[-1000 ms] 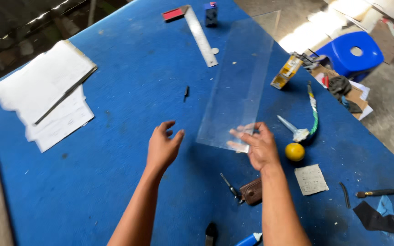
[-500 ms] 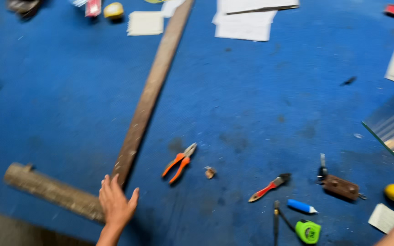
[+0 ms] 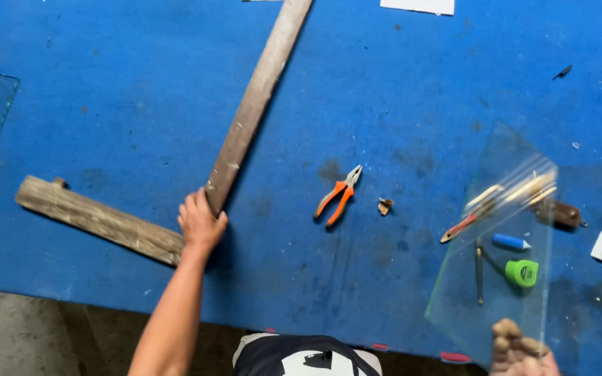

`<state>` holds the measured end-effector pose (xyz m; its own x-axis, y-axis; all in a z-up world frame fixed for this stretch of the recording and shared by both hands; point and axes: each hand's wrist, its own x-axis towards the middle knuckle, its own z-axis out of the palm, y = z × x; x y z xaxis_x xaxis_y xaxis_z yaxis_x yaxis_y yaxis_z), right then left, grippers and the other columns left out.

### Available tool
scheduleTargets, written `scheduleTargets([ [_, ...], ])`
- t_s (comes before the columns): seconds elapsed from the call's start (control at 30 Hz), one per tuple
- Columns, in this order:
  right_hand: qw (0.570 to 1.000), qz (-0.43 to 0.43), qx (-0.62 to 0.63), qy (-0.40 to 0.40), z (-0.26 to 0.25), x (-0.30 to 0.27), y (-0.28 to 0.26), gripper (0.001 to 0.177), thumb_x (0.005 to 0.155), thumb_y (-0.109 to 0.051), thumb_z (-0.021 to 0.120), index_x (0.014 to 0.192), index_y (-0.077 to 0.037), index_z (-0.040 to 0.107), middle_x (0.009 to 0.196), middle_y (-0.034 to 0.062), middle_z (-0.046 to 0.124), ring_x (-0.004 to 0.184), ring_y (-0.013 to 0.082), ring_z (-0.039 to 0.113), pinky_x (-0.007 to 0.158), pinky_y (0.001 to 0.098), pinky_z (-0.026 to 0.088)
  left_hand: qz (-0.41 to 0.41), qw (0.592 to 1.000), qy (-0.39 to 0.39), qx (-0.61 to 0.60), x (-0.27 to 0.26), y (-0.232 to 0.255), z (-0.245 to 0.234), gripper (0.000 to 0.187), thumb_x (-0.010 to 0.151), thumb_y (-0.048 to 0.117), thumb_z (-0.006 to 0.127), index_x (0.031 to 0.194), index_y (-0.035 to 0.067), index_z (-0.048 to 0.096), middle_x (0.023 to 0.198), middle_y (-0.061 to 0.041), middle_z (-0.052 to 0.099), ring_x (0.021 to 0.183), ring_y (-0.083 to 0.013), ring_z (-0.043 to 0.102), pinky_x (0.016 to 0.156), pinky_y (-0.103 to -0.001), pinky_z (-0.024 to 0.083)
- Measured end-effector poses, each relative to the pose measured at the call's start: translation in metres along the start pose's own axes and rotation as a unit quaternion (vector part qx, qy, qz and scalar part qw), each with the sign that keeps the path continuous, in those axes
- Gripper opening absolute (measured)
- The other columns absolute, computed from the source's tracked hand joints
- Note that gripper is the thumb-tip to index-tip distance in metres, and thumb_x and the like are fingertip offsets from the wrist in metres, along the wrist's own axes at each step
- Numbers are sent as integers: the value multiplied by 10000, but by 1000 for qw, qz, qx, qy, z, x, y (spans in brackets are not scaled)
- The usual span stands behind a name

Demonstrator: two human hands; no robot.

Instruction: The person measures and marks a rectangular glass pane using a tape measure and marker, then uses a wooden L-square and a glass cutter to score the glass. They use pliers to snap off the scored edge and repeat the process to cut the glass into smaller pieces.

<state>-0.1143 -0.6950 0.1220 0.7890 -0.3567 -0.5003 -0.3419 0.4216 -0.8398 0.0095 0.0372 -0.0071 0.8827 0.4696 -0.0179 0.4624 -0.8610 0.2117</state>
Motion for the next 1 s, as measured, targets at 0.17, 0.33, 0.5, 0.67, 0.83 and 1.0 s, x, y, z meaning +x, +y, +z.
scheduleTargets([
  [0.17, 888, 376, 209, -163, -68, -11, 79, 454, 1005, -189, 417, 1446, -104, 482, 1560, 171, 514, 1401, 385, 571, 1102, 540, 474, 19, 999, 39, 32, 50, -13, -23, 812, 689, 333, 820, 1417, 140, 517, 1342, -131, 554, 1110, -396, 567, 895, -551, 474],
  [0.33, 995, -10, 76, -57, 60, -141, 52, 344, 969, -70, 575, 1277, 54, 488, 1426, 472, 524, 1275, 598, 568, 990, 520, 544, 182, 963, 197, 22, 44, 151, -7, 709, 724, 579, 698, 1202, 56, 673, 995, -145, 676, 811, -368, 646, 613, -480, 462],
  [0.5, 927, 348, -10, 139, 34, -122, 19, 503, 977, -167, 286, 1354, 94, 492, 1461, 265, 559, 1361, 517, 520, 1085, 549, 441, 278, 961, -5, 3, 0, 276, 36, 867, 631, 677, 825, 1218, 80, 602, 1173, -106, 567, 1001, -289, 581, 749, -441, 495],
  [0.67, 977, 75, -195, -47, 121, -176, -57, 268, 819, 151, 473, 1071, 60, 462, 1333, 465, 666, 1187, 655, 691, 965, 723, 569, 264, 964, 18, 22, 60, 184, 35, 334, 694, 263, 657, 996, 125, 696, 992, -114, 627, 878, -351, 567, 668, -452, 457],
  [0.83, 942, 60, -291, -153, 158, -130, -83, 228, 829, 86, 600, 1040, 134, 530, 1238, 481, 725, 1085, 648, 784, 873, 692, 672, 192, 976, 46, 86, 84, 31, 9, 453, 613, 328, 738, 1024, 139, 701, 1001, -126, 594, 865, -381, 579, 626, -458, 534],
  [1.0, 885, 165, -307, -309, 219, -91, -91, 163, 864, 36, 655, 1018, 90, 647, 1148, 423, 835, 998, 555, 856, 810, 632, 710, 57, 987, 49, 144, 82, -1, 21, 571, 671, 428, 867, 1084, 117, 624, 1028, -97, 639, 895, -301, 677, 764, -456, 500],
])
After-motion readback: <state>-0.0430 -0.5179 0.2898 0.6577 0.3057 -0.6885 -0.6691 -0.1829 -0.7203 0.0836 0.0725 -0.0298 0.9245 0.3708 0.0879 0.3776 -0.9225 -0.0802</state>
